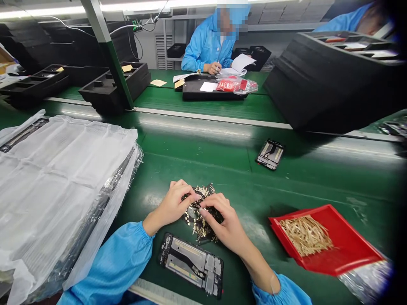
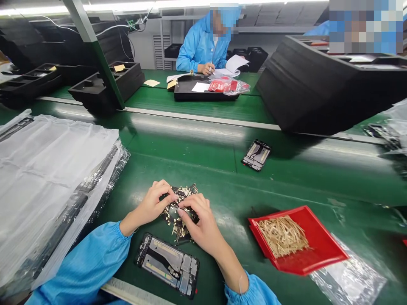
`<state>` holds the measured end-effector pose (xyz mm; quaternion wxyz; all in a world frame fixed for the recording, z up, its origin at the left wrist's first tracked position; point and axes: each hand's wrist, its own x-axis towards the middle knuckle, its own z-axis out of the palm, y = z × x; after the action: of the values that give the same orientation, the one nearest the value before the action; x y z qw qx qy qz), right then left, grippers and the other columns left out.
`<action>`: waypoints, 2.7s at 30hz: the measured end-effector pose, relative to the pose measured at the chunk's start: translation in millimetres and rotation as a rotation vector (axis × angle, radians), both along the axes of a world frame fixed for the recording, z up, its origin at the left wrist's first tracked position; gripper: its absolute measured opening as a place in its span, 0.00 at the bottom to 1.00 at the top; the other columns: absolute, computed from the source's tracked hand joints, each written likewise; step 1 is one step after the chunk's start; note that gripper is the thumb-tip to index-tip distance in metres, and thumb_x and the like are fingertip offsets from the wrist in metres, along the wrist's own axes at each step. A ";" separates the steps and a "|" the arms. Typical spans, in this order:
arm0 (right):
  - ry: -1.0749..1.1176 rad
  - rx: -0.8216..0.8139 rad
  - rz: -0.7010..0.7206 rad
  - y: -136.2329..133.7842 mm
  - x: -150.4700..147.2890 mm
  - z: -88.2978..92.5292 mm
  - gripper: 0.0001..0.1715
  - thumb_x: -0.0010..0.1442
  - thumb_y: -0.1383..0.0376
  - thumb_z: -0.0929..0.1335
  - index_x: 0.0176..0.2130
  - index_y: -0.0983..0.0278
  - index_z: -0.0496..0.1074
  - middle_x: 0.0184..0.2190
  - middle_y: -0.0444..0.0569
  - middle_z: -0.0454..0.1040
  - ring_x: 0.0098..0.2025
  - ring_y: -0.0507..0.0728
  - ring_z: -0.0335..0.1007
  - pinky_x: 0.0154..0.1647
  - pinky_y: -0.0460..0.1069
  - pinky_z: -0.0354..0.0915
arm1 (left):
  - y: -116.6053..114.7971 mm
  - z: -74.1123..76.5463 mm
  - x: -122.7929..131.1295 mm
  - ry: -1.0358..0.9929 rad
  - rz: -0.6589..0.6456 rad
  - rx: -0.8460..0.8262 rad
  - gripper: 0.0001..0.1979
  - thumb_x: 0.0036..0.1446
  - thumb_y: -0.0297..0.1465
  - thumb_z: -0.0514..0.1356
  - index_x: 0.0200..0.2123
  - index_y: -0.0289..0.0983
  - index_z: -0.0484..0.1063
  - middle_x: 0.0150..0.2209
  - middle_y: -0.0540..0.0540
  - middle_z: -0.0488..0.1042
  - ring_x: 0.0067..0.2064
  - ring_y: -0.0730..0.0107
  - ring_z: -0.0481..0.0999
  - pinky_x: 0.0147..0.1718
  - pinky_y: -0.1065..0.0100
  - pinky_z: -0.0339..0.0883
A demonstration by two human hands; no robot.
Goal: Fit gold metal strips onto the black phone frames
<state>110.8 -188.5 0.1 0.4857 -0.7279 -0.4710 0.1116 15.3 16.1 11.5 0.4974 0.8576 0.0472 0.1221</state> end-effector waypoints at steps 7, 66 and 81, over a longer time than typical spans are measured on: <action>0.049 0.071 0.009 0.6 2.0 -4.6 0.06 0.78 0.61 0.69 0.47 0.56 0.78 0.42 0.49 0.80 0.46 0.63 0.72 0.51 0.61 0.64 | 0.6 0.1 0.4 0.014 0.001 -0.020 0.18 0.77 0.41 0.60 0.34 0.39 0.76 0.37 0.48 0.76 0.44 0.61 0.72 0.54 0.58 0.59; -0.578 -0.279 -0.372 -87.3 -85.2 26.7 0.11 0.77 0.68 0.68 0.56 0.58 0.76 0.48 0.49 0.81 0.50 0.64 0.68 0.52 0.59 0.55 | -61.8 17.0 -22.4 0.587 -0.410 -0.563 0.24 0.61 0.44 0.64 0.45 0.29 0.85 0.23 0.45 0.78 0.22 0.73 0.60 0.24 0.70 0.51; -0.867 -0.314 -0.901 -150.3 -11.5 31.2 0.15 0.77 0.60 0.67 0.57 0.63 0.77 0.47 0.61 0.78 0.48 0.71 0.72 0.48 0.62 0.60 | -57.6 9.0 -22.8 0.529 -0.344 -0.701 0.28 0.61 0.42 0.67 0.60 0.31 0.76 0.26 0.47 0.81 0.23 0.72 0.66 0.26 0.71 0.62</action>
<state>99.3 -338.8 31.3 0.1383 -0.8958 -0.2509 -0.3397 -7.5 -41.5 20.5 0.7408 0.6351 0.0680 -0.2081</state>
